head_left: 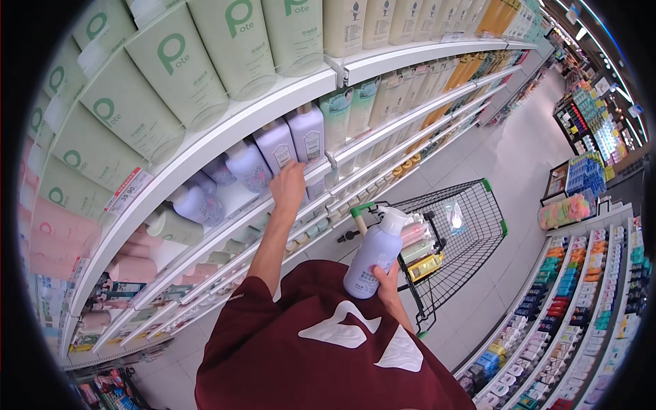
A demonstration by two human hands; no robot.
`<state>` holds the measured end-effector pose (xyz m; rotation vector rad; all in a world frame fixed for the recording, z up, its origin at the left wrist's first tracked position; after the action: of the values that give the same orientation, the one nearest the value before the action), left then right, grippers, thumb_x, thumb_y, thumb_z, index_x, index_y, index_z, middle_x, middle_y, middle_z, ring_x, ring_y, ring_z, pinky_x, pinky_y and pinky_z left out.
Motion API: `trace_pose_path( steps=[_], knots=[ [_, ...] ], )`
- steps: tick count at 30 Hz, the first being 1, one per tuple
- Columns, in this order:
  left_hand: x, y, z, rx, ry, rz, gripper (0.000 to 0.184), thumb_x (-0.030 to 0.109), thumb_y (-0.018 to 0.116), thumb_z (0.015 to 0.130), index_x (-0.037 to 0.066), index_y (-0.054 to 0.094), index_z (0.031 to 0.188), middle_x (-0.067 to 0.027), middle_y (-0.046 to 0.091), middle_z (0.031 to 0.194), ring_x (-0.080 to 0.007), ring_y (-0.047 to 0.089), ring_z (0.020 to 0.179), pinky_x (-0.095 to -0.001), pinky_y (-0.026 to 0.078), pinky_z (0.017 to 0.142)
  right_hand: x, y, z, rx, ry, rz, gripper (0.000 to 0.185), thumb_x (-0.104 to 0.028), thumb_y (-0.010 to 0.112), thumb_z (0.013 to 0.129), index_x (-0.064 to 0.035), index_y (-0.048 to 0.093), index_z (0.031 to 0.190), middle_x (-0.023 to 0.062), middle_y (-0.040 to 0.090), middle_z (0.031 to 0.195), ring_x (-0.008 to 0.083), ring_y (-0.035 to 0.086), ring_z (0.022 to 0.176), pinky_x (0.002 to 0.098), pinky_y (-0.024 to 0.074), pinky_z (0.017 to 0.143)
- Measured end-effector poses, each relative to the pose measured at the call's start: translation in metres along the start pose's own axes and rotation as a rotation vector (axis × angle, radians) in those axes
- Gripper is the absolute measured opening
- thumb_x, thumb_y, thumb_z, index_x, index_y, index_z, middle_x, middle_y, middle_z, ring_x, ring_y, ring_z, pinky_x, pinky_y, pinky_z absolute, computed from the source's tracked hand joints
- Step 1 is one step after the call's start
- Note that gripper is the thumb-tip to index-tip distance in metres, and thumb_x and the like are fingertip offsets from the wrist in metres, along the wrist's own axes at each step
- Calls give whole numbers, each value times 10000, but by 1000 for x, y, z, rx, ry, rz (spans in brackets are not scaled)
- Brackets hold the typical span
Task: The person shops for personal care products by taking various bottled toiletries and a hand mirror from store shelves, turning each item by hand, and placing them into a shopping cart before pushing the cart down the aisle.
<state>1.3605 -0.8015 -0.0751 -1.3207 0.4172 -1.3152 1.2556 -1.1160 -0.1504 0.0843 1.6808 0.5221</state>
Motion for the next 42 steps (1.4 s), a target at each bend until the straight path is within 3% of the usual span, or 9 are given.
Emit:
trace_pose_path(
  steps=[2, 13, 19, 24, 33, 35, 36, 38, 42],
  knots=[
    [-6, 5, -2, 12, 3, -18, 180, 158, 585, 925, 107, 739, 1005, -40, 705, 980, -330, 677, 882, -443, 531, 741, -5, 2, -1, 33, -5, -75, 847, -565, 768, 761, 18, 460, 1292, 87, 612, 1102, 181, 608, 998, 337, 486, 875],
    [-2, -3, -8, 134, 108, -133, 186, 67, 520, 914, 77, 681, 1005, -120, 711, 982, -373, 681, 817, -493, 533, 697, 1, -2, -1, 36, 21, -46, 829, -531, 783, 759, 6, 460, 1301, 88, 617, 1104, 184, 616, 997, 340, 495, 869],
    [-3, -12, -6, 152, 40, -168, 170, 114, 526, 942, 85, 668, 1032, -147, 717, 967, -374, 683, 822, -491, 528, 682, -1, -3, 1, 35, 30, -37, 823, -521, 786, 757, 9, 462, 1296, 88, 618, 1100, 186, 617, 992, 342, 497, 866],
    [-6, -16, -4, 138, -26, -132, 140, 153, 542, 959, 100, 655, 1022, -162, 713, 833, -388, 681, 750, -491, 521, 649, -3, -2, 2, 33, 33, -33, 814, -511, 785, 759, 8, 461, 1296, 88, 615, 1100, 186, 614, 992, 343, 497, 867],
    [-13, -26, -6, 225, 21, -192, 118, 158, 560, 951, 117, 656, 1005, -162, 710, 818, -396, 676, 742, -499, 518, 646, -2, -2, 2, 36, 55, -24, 825, -499, 785, 759, -1, 437, 1319, 90, 595, 1118, 187, 602, 1005, 345, 492, 872],
    [-14, -27, -6, 221, 19, -191, 116, 160, 565, 949, 120, 657, 1008, -160, 711, 823, -396, 677, 746, -498, 518, 646, -1, -3, 2, 22, 40, 19, 740, -357, 780, 784, -7, 429, 1334, 98, 605, 1128, 186, 611, 1007, 347, 494, 883],
    [-14, -27, -6, 217, 17, -191, 116, 162, 570, 947, 123, 658, 1012, -157, 712, 827, -395, 678, 751, -497, 518, 647, 0, -3, 2, 21, 41, 19, 740, -357, 780, 784, -7, 429, 1334, 98, 605, 1128, 186, 611, 1007, 347, 494, 883],
    [-16, -26, -6, 192, -11, -193, 117, 164, 575, 945, 127, 659, 1017, -150, 715, 837, -392, 679, 761, -492, 519, 652, 1, -3, 2, 32, 55, -25, 826, -503, 791, 755, -4, 441, 1312, 87, 595, 1108, 185, 603, 1000, 345, 496, 865],
    [-20, -25, -6, 180, -66, -297, 121, 174, 600, 929, 132, 673, 1016, -126, 725, 862, -382, 685, 796, -474, 524, 677, 1, -4, 2, 46, 55, -19, 819, -507, 792, 753, -4, 448, 1300, 87, 598, 1100, 184, 607, 987, 343, 499, 855]
  ],
)
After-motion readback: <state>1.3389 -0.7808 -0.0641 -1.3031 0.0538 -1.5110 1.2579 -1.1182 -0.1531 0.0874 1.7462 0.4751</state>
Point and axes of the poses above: each hand's wrist, its own z-axis towards the middle knuckle, its own y-axis out of the palm, x = y × z, the point moved 8 cm from there along z, towards the middle knuckle
